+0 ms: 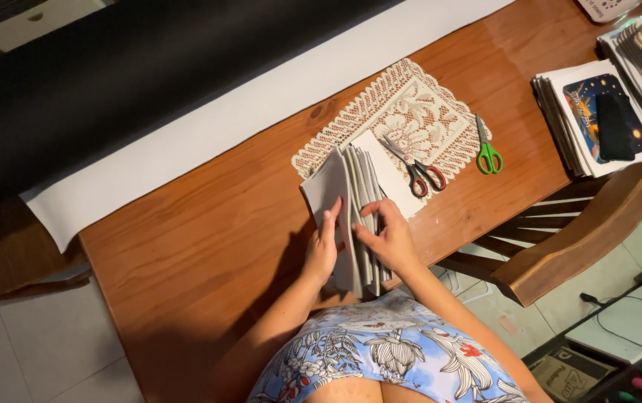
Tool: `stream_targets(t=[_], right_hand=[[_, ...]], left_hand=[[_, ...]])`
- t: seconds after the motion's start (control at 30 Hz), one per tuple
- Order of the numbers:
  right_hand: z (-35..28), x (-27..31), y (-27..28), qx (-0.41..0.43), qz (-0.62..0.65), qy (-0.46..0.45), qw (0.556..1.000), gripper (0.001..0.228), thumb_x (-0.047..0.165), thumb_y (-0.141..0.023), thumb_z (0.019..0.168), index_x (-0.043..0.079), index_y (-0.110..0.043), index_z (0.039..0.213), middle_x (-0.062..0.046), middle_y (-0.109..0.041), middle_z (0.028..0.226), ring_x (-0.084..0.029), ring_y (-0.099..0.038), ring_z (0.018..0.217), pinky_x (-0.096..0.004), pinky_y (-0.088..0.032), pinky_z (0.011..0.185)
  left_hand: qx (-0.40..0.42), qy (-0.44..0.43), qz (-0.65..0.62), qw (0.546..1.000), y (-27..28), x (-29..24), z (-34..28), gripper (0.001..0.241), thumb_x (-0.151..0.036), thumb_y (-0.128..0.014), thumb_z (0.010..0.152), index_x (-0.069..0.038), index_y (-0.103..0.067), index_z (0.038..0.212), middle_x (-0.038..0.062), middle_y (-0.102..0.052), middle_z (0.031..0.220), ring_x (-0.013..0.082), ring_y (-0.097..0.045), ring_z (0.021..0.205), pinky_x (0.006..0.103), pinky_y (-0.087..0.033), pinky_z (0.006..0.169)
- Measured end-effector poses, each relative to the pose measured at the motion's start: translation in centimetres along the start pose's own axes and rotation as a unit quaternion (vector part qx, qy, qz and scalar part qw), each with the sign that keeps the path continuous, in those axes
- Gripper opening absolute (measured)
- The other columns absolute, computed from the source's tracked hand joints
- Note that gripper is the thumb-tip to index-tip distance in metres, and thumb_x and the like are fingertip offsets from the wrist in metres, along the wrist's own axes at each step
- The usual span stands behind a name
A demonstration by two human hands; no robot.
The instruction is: Organizing, sorting, and stacking various printed design sheets and blank papers on a desk.
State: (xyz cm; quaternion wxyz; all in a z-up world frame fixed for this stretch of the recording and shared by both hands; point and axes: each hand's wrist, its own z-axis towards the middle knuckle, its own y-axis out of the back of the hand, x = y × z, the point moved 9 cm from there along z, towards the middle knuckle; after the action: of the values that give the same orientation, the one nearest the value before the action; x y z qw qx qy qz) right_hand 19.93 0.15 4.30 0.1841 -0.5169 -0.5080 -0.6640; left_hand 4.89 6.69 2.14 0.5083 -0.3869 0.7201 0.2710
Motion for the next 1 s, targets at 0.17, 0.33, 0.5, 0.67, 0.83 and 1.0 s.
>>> stream_targets(t=[0.17, 0.33, 0.5, 0.67, 0.83, 1.0], right_hand=[[-1.1, 7.0, 1.5, 0.064, -0.006, -0.218, 0.974, 0.135, 0.035, -0.093, 0.068, 0.018, 0.001, 0.163, -0.047, -0.046, 0.141, -0.058, -0.045, 0.136, -0.064, -0.034, 0.119], [1.1, -4.5, -0.5, 0.04, 0.172, -0.189, 0.966, 0.11, 0.01, -0.088, 0.067, 0.018, -0.03, 0.16, -0.026, -0.052, 0.134, -0.04, -0.052, 0.124, -0.048, -0.047, 0.102], [0.2, -8.8, -4.3, 0.062, 0.413, -0.187, 0.889, 0.115, -0.001, -0.091, 0.067, 0.008, -0.028, 0.162, -0.025, -0.056, 0.139, -0.037, -0.06, 0.12, -0.049, -0.058, 0.09], [0.3, -4.9, -6.6, 0.172, 0.252, 0.104, 0.947, 0.08, 0.023, -0.092, 0.074, 0.007, -0.048, 0.14, -0.004, -0.059, 0.13, -0.015, -0.055, 0.119, -0.032, -0.05, 0.106], [-1.3, 0.7, -5.7, 0.198, 0.206, 0.137, 0.948, 0.074, 0.041, -0.069, 0.092, 0.01, -0.037, 0.151, -0.01, -0.053, 0.145, -0.021, -0.051, 0.137, -0.036, -0.037, 0.118], [-0.5, 1.9, -6.1, 0.14, 0.193, 0.052, 0.97, 0.097, 0.04, -0.09, 0.07, 0.006, -0.041, 0.146, -0.008, -0.056, 0.139, -0.018, -0.052, 0.127, -0.034, -0.04, 0.112]], left_hand=[[0.037, -0.062, 0.09, 0.993, -0.8, 3.8, 1.1, 0.052, -0.009, -0.062, 0.095, -0.026, -0.063, 0.144, 0.016, -0.051, 0.154, 0.0326, -0.044, 0.145, 0.0446, -0.049, 0.109], [-0.073, -0.025, -0.054, 0.996, 3.8, 6.2, 2.3, 0.091, -0.016, -0.082, 0.086, 0.001, -0.025, 0.155, 0.034, -0.023, 0.158, 0.0501, -0.026, 0.148, 0.0608, -0.036, 0.115], [-0.109, 0.144, -0.189, 0.965, 8.9, 7.0, -0.1, 0.086, -0.031, -0.082, 0.088, 0.008, -0.038, 0.151, 0.025, -0.049, 0.134, 0.0341, -0.053, 0.124, 0.0464, -0.047, 0.104], [-0.16, 0.057, 0.061, 0.984, 16.7, 10.5, -1.5, 0.048, -0.011, -0.086, 0.073, 0.004, -0.075, 0.117, 0.012, -0.074, 0.12, 0.0195, -0.066, 0.111, 0.0345, -0.049, 0.106], [-0.154, 0.047, 0.068, 0.985, 16.4, 10.5, -2.4, 0.049, -0.01, -0.088, 0.071, 0.004, -0.075, 0.116, 0.013, -0.074, 0.121, 0.0205, -0.066, 0.113, 0.035, -0.048, 0.109], [-0.162, 0.023, 0.068, 0.984, 15.7, 7.7, -3.0, 0.052, -0.009, -0.09, 0.067, 0.004, -0.075, 0.115, 0.014, -0.074, 0.123, 0.0217, -0.067, 0.116, 0.0356, -0.047, 0.111]])
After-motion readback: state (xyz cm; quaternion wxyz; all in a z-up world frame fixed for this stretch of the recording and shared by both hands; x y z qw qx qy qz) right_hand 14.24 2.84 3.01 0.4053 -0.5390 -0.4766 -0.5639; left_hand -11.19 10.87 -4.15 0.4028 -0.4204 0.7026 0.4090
